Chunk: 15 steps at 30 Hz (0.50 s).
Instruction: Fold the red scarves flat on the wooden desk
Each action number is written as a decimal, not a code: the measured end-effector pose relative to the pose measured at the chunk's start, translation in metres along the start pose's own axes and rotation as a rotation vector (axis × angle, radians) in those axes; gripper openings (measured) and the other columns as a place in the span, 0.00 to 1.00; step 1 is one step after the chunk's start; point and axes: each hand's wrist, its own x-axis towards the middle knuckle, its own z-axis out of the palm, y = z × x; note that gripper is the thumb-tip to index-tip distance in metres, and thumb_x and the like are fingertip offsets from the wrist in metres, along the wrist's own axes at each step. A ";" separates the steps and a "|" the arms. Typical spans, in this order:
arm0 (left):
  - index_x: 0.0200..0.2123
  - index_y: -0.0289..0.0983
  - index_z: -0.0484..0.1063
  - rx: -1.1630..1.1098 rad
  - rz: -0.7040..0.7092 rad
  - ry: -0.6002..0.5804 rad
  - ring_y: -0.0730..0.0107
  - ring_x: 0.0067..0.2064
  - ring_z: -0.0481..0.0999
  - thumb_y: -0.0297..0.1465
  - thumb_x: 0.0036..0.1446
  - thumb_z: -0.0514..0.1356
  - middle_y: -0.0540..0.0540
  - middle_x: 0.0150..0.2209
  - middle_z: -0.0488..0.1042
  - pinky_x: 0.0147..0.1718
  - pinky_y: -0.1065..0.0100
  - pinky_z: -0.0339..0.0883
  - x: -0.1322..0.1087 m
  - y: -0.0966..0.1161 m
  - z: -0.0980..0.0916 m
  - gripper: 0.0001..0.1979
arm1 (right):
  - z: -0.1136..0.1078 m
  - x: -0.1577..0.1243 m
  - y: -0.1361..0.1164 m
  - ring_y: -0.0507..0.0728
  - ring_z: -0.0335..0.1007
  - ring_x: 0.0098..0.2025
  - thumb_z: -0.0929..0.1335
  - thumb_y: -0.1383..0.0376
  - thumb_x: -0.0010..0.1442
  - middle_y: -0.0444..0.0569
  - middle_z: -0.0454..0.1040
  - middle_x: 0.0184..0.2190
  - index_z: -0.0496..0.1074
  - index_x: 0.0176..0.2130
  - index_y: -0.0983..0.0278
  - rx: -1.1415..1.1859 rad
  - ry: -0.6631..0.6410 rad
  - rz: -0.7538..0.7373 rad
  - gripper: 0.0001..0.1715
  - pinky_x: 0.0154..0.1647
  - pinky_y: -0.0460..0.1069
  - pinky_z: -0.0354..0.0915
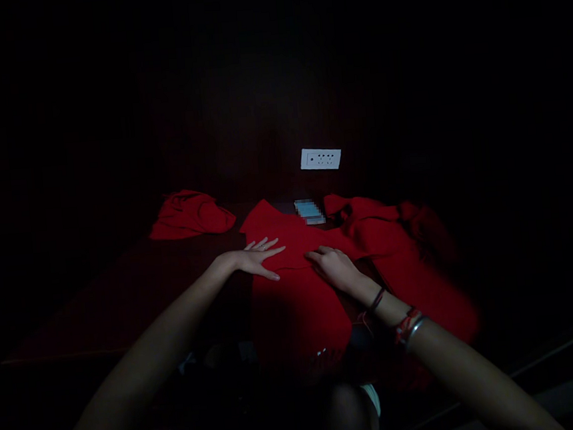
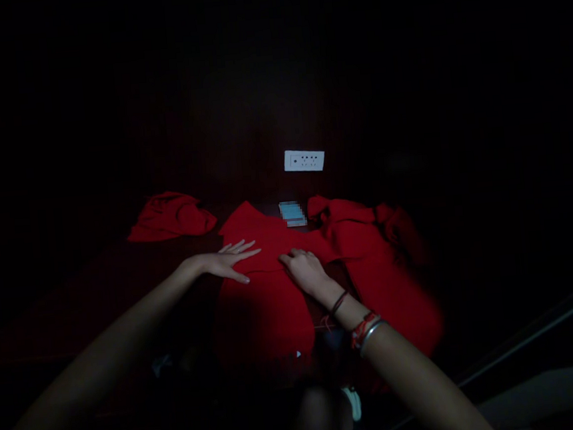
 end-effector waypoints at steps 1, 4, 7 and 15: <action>0.57 0.47 0.44 0.010 0.017 0.020 0.50 0.59 0.33 0.54 0.37 0.55 0.44 0.60 0.36 0.51 0.47 0.34 -0.001 0.000 0.002 0.44 | 0.002 0.000 -0.001 0.54 0.63 0.38 0.57 0.65 0.58 0.51 0.68 0.37 0.63 0.47 0.60 -0.047 -0.015 -0.034 0.17 0.37 0.47 0.56; 0.57 0.46 0.42 0.074 0.088 0.087 0.54 0.59 0.33 0.53 0.44 0.51 0.45 0.60 0.35 0.52 0.49 0.33 -0.010 -0.004 0.010 0.39 | 0.005 0.000 0.002 0.54 0.63 0.38 0.55 0.66 0.59 0.51 0.68 0.38 0.65 0.45 0.60 -0.105 -0.038 -0.102 0.17 0.36 0.47 0.55; 0.57 0.47 0.42 0.129 0.118 0.141 0.57 0.59 0.34 0.50 0.51 0.46 0.47 0.60 0.37 0.53 0.51 0.32 -0.022 -0.008 0.018 0.32 | 0.004 0.000 0.006 0.54 0.63 0.39 0.55 0.65 0.60 0.52 0.68 0.38 0.66 0.45 0.61 -0.102 -0.036 -0.078 0.18 0.36 0.47 0.54; 0.53 0.44 0.55 0.158 0.241 0.325 0.63 0.56 0.50 0.31 0.54 0.48 0.47 0.57 0.50 0.53 0.62 0.44 -0.051 0.009 0.017 0.21 | 0.005 -0.001 0.014 0.56 0.60 0.40 0.57 0.69 0.58 0.53 0.68 0.37 0.67 0.41 0.66 -0.225 0.040 -0.182 0.14 0.39 0.50 0.52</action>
